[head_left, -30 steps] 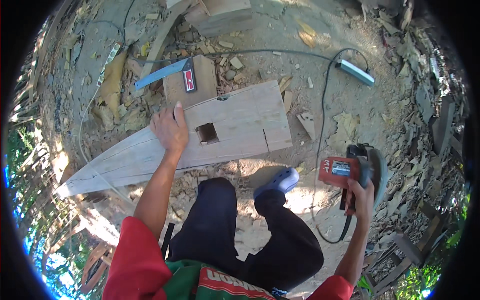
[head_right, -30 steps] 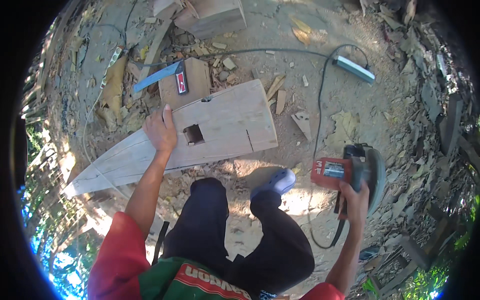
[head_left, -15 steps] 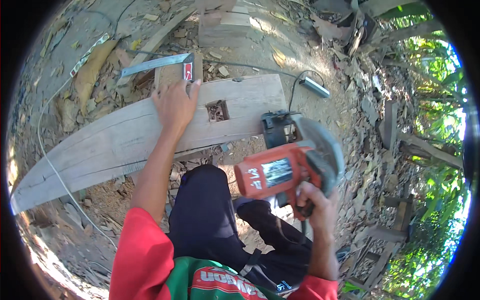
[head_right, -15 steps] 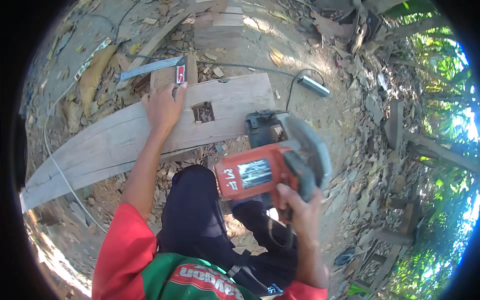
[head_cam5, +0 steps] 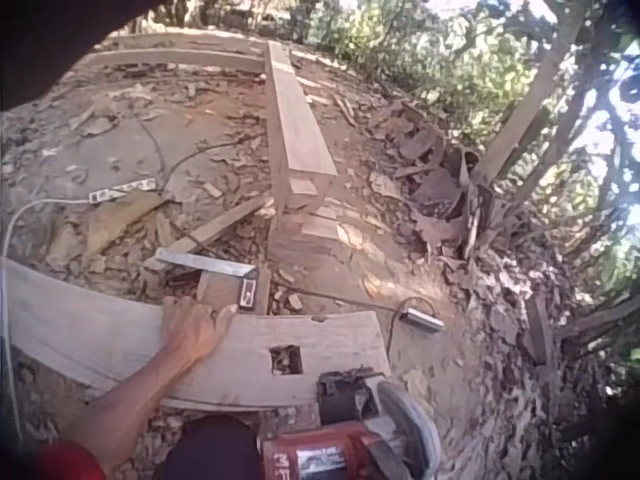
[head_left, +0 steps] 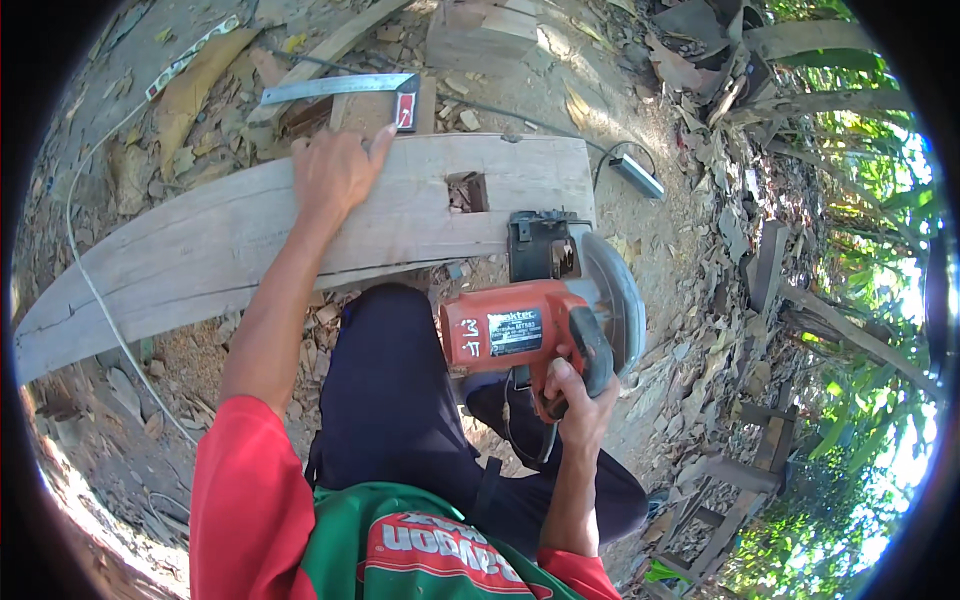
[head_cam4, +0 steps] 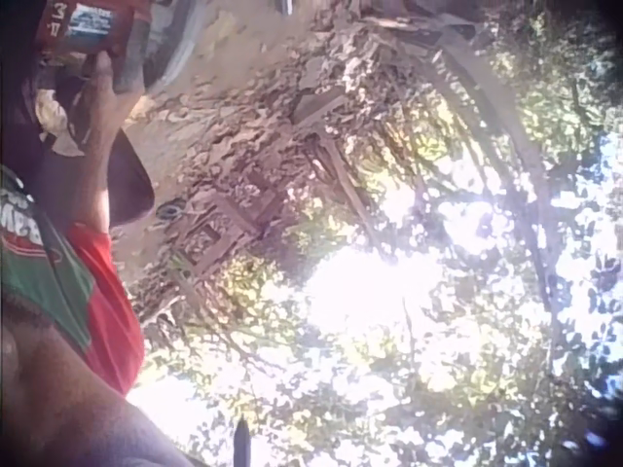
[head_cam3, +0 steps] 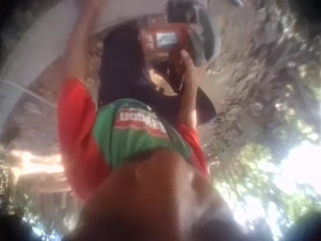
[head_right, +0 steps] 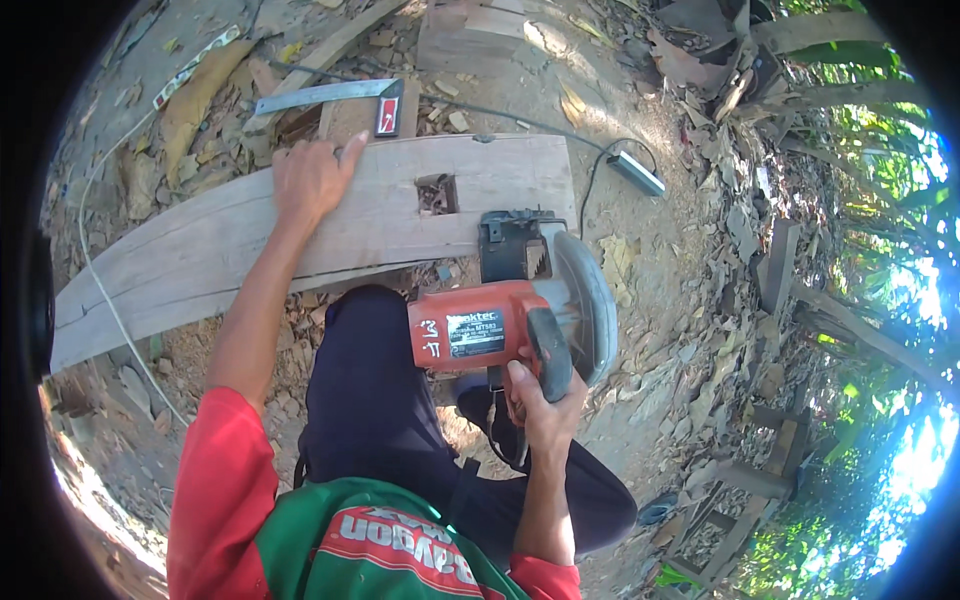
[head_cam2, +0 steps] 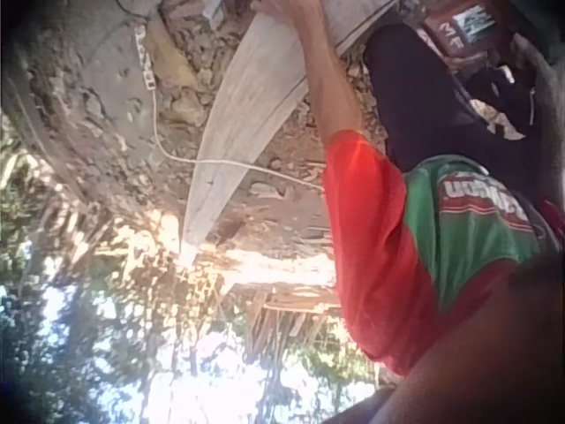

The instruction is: The person plugs a circular saw into a power strip and uses a speed square and a pencil to mark a wooden beam. They then cut the beam with the circular saw, moving to different sections to repeat the marking and cutting process.

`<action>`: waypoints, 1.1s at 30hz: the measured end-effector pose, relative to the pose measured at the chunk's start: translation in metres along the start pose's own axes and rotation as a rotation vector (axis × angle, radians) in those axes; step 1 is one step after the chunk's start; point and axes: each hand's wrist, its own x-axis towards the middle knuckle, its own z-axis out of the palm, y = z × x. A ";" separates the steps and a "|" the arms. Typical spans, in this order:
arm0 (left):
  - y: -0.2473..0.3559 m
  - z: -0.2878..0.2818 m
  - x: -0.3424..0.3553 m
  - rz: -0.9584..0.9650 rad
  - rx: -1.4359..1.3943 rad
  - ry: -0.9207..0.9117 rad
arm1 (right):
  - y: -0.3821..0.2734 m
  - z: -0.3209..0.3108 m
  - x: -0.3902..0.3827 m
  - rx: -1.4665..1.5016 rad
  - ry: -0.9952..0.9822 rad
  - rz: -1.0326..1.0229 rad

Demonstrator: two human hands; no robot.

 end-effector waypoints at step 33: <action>-0.008 0.017 0.004 0.064 -0.060 0.065 | 0.006 0.007 0.005 -0.018 0.016 -0.079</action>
